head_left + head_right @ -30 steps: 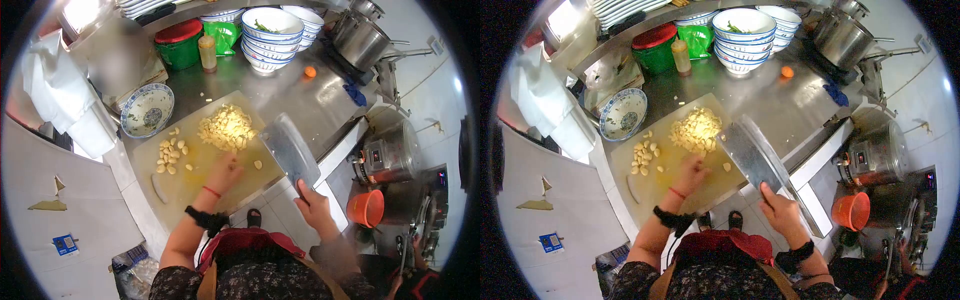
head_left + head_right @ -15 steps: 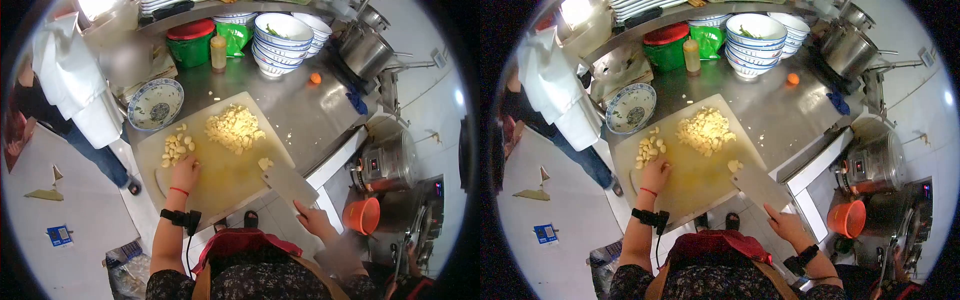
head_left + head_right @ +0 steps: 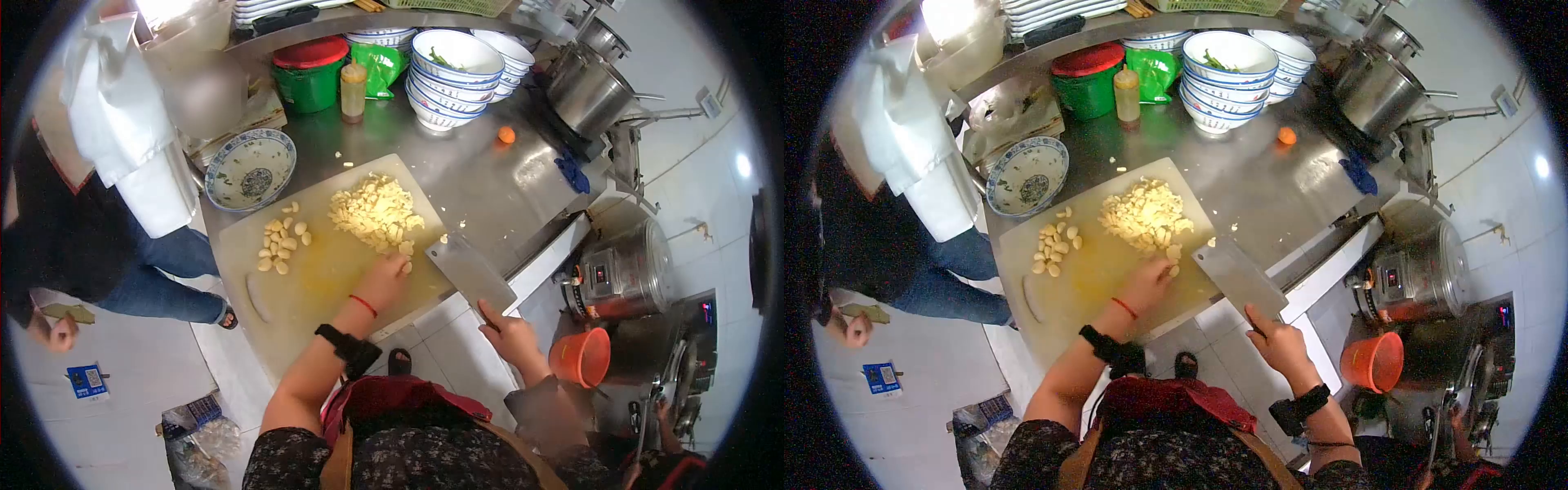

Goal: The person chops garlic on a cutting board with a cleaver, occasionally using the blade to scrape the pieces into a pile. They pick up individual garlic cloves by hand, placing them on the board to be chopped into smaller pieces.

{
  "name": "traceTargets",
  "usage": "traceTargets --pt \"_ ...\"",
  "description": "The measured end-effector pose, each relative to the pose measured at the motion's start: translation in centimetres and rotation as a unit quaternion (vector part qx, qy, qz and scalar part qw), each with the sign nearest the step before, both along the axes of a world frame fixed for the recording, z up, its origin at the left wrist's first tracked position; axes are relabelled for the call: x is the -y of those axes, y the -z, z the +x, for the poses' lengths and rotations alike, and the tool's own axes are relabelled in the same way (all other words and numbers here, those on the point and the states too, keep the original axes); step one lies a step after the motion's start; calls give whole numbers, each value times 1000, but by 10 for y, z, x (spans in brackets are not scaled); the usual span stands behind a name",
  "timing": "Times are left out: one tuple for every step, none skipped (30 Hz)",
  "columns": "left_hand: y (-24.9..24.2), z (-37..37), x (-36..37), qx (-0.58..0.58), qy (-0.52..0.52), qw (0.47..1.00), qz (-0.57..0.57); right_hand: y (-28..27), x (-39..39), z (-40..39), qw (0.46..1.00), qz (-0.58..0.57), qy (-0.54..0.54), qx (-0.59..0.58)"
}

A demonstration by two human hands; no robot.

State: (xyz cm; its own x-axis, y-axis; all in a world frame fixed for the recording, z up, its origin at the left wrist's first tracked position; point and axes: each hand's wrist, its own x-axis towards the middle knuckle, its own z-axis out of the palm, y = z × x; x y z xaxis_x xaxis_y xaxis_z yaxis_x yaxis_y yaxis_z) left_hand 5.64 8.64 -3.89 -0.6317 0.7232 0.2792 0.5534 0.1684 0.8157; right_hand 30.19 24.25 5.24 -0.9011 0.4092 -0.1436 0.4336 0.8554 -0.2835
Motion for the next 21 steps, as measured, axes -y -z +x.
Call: traceTargets --pt "-1 -4 7 0 3 1000 -4 2 -1 2 1000 -4 3 0" --pt "-4 -9 16 -10 -7 999 -45 5 -1 4 1000 -13 4 -7" --pt "-9 -12 21 -20 -17 996 -86 8 -1 4 1000 -23 5 -15" --pt "-13 -12 22 -21 -13 996 -91 7 0 6 999 -27 4 -27" --pt "-22 -9 19 -56 33 992 -104 8 0 8 999 -30 7 -27" --pt "-26 -6 15 -90 78 986 -115 9 -1 10 999 -12 7 -29" --pt "-23 2 5 -90 80 986 -116 9 -1 12 999 8 9 -31" --pt "-18 12 -8 -169 126 971 -111 8 -1 14 999 8 11 -32" --pt "-15 20 -19 -247 170 948 -104 5 -1 15 999 20 16 -29" --pt "-12 25 -28 -250 172 947 -101 2 -2 16 999 32 21 -26" --pt "-13 30 -35 -253 168 948 -100 -1 -3 18 999 35 24 -27" --pt "-14 33 -40 -255 164 948 -98 -3 -3 19 998 45 23 -26" --pt "-15 29 -44 -257 167 947 -95 -5 -5 21 998 55 22 -24" --pt "-24 21 -47 -245 127 955 -108 -7 -6 22 998 58 26 -25" --pt "-34 11 -49 -233 87 961 -121 -8 -7 21 997 67 19 -22" --pt "-43 2 -50 -139 85 977 -141 -8 -6 20 997 74 14 -19" --pt "-47 2 -48 -143 90 975 -142 -7 -5 16 997 73 20 -22" --pt "-50 4 -46 -221 106 962 -123 -6 -5 11 996 80 -3 -37" --pt "-54 3 -44 -298 117 942 -103 -6 -6 5 994 90 -29 -53" --pt "-60 -5 -41 -267 156 931 -194 -9 -4 0 994 90 -30 -59" --pt "-62 -16 -38 -274 154 929 -197 -15 -1 -5 992 104 -51 -53"
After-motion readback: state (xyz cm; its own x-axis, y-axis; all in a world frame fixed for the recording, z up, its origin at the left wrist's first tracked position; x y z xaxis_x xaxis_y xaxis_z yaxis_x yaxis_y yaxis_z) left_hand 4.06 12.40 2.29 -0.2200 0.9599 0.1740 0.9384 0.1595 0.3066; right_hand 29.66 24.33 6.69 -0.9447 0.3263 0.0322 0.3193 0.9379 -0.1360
